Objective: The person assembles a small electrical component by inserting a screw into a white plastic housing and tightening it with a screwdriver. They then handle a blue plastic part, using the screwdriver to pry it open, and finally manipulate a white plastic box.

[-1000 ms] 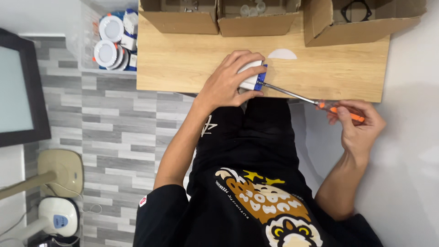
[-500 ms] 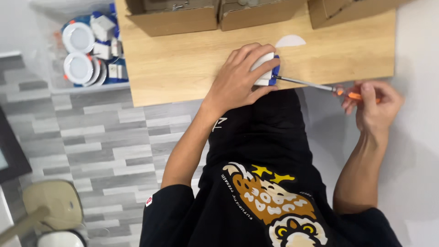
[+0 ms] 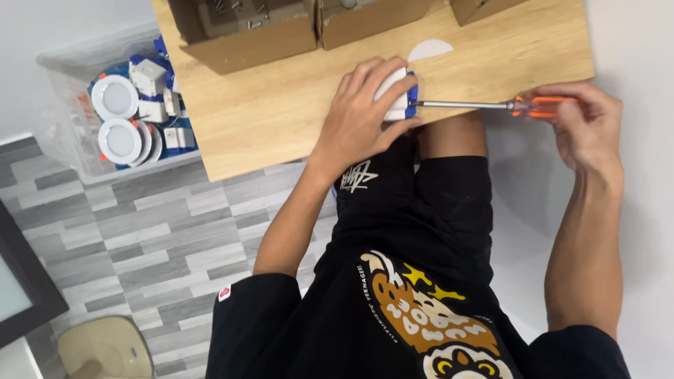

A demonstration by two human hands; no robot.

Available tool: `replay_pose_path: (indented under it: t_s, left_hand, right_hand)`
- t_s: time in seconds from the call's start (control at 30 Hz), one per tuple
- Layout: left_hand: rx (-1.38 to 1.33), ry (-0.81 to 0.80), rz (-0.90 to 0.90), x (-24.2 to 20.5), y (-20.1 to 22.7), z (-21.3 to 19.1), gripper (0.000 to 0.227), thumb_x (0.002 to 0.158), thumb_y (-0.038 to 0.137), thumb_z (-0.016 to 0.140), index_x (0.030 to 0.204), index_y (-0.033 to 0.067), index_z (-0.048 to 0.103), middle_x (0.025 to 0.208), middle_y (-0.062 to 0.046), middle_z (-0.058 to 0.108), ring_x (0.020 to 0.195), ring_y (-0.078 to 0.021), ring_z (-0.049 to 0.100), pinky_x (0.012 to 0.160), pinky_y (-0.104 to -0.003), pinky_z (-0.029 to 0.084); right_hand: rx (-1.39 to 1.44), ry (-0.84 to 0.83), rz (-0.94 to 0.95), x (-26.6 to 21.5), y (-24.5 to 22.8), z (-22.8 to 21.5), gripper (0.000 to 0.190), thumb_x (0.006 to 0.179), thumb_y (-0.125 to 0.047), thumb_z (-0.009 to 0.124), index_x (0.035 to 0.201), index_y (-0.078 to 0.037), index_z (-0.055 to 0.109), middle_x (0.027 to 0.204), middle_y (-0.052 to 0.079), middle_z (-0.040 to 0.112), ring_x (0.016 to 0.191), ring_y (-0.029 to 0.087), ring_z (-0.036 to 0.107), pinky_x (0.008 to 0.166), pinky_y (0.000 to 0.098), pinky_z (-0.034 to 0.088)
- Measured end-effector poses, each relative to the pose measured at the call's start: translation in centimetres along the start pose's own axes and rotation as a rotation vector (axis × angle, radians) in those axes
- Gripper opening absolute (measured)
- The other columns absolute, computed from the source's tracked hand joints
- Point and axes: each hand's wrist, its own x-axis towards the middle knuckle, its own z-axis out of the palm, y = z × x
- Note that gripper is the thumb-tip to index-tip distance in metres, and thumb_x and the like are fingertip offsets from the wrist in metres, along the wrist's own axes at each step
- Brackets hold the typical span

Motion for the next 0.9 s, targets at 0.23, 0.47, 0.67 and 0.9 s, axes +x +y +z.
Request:
replay_pose_path:
  t_s: [0.23,0.47,0.67,0.9]
  left_hand:
    - [-0.004,-0.001,-0.016,-0.5,0.1,1.0,0.058,0.108,0.054,0.078,0.144,0.0118,0.062,0.151,-0.010,0.057,0.138,-0.0343,0.053,0.107,-0.052,0.055]
    - [-0.020,0.018,-0.035,-0.1,0.9,0.4,0.055,0.109,0.052,0.075,0.142,0.0110,0.062,0.149,-0.009,0.057,0.136,-0.0343,0.052,0.108,-0.053,0.054]
    - [-0.009,0.028,-0.042,0.1,0.5,1.1,0.056,0.109,0.053,0.075,0.143,0.0116,0.061,0.150,-0.011,0.057,0.137,-0.0338,0.052,0.113,-0.055,0.053]
    - [-0.056,0.038,-0.042,0.2,0.6,0.8,0.055,0.110,0.049,0.075,0.144,0.0091,0.060,0.149,-0.013,0.057,0.136,-0.0350,0.051,0.115,-0.053,0.051]
  right_hand:
    - [-0.103,0.054,-0.002,1.2,-1.3,-1.5,0.019,0.126,-0.010,0.074,0.128,0.008,0.069,0.112,0.026,0.072,0.086,0.030,0.073,0.063,0.0278,0.053]
    - [-0.101,-0.049,-0.195,3.6,-1.1,-3.4,0.031,0.104,0.002,0.090,0.128,0.002,0.070,0.136,0.022,0.071,0.129,0.026,0.073,0.117,0.0297,0.066]
    - [-0.187,-0.135,-0.103,3.7,-4.4,-2.3,0.025,0.131,-0.006,0.062,0.146,0.014,0.062,0.126,0.031,0.068,0.110,0.034,0.072,0.096,0.0327,0.060]
    - [-0.247,-0.184,-0.087,4.7,-5.1,-3.8,0.012,0.133,0.005,0.073,0.137,0.015,0.067,0.115,0.027,0.071,0.102,0.028,0.075,0.097,0.0284,0.066]
